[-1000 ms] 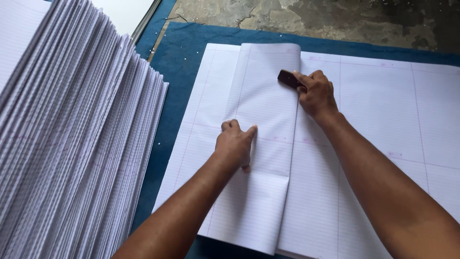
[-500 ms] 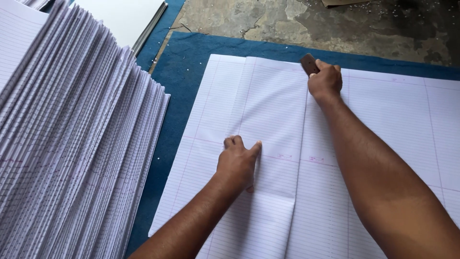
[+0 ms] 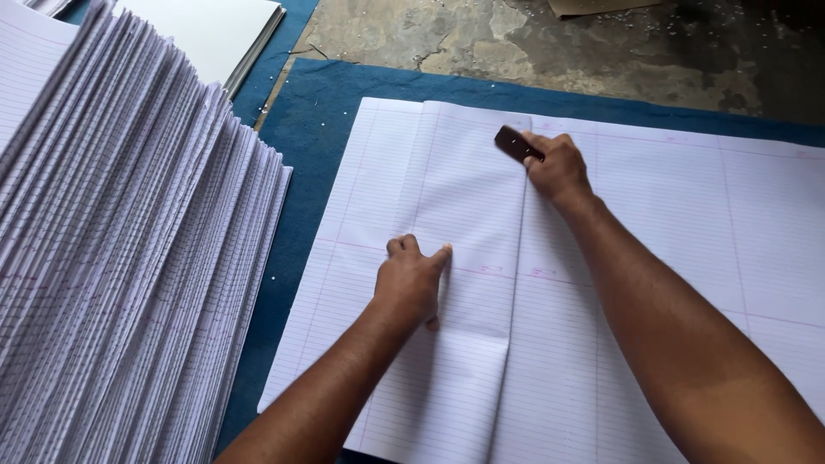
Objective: The person folds large sheets of lined paper in half using a wooden block to press the crease. They repeatedly fold, crease, and stack the folded sheets into a pile on the floor.
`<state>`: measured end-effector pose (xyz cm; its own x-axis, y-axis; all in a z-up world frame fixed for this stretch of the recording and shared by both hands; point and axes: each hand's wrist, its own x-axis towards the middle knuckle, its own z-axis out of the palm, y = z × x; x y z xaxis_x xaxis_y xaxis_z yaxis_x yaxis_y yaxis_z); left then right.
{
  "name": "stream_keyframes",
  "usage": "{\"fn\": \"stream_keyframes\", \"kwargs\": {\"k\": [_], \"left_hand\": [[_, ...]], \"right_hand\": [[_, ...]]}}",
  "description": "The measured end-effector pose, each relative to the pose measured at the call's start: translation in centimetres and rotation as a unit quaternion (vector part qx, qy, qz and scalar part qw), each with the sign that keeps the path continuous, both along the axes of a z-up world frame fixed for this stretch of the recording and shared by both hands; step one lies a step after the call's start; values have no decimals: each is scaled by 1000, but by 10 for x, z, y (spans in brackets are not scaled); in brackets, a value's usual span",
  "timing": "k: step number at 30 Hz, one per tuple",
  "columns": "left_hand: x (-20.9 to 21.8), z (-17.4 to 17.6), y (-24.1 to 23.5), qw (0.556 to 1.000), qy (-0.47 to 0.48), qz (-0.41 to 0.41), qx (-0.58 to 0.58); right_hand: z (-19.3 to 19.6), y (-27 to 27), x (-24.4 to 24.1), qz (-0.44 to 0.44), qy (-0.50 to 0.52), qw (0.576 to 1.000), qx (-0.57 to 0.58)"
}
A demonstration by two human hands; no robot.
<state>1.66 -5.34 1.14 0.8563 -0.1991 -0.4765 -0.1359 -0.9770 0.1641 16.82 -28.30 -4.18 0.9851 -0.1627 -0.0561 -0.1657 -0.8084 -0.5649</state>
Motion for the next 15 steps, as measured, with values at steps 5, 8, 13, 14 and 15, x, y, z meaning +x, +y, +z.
{"fn": "stream_keyframes", "kwargs": {"k": [5, 8, 13, 14, 15], "left_hand": [[-2, 0, -2, 1000, -3, 8, 4], [-4, -2, -1, 1000, -9, 15, 9], [-8, -7, -2, 999, -22, 32, 3], [-9, -8, -3, 999, -20, 38, 9], [-9, -8, -4, 999, -19, 44, 14]], "right_hand": [[7, 2, -43, 50, 10, 999, 12], [9, 8, -71, 63, 19, 998, 10], [7, 14, -113, 74, 24, 997, 26], [6, 16, -120, 82, 24, 996, 23], [6, 15, -128, 90, 24, 995, 19]]}}
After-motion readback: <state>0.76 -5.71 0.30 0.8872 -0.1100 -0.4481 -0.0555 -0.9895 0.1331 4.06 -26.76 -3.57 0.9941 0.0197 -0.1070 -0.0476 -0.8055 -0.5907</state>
